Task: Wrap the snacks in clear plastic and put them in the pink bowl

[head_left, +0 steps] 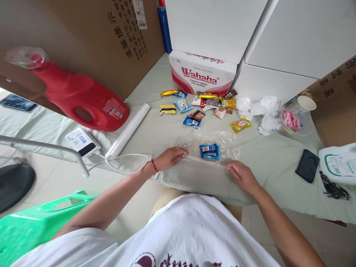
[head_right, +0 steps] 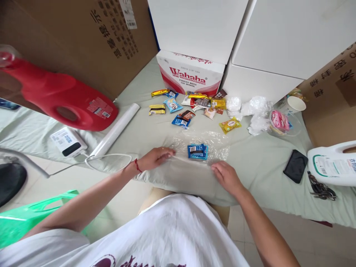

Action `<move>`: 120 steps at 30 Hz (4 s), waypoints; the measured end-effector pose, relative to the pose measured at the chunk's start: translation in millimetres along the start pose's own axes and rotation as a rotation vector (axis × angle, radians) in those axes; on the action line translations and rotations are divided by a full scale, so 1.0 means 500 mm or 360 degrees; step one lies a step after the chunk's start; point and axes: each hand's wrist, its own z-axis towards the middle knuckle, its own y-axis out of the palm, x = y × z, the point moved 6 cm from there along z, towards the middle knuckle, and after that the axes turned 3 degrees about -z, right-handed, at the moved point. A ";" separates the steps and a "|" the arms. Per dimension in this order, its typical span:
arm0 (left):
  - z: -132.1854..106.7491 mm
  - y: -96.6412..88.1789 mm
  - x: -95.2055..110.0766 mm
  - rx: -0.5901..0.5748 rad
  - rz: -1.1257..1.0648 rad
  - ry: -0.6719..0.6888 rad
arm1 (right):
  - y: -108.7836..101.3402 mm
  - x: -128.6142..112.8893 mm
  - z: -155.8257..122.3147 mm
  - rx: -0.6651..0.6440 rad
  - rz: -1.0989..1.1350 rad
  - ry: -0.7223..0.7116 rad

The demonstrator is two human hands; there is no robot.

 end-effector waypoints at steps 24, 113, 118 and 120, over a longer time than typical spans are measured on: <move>0.205 0.073 0.138 0.0311 0.0918 -0.0238 | -0.016 0.100 0.395 -0.0419 -0.0743 0.0287; 0.069 0.212 0.179 0.0475 -0.0105 0.0292 | 0.052 0.104 -0.034 0.0691 0.1343 0.1005; 0.024 0.146 0.107 0.0620 -0.0009 -0.0078 | -0.251 0.299 -0.084 0.1603 0.0930 0.1035; 0.009 0.134 0.099 0.0691 0.0053 -0.0065 | -0.391 0.385 -0.090 0.2035 0.0784 0.1086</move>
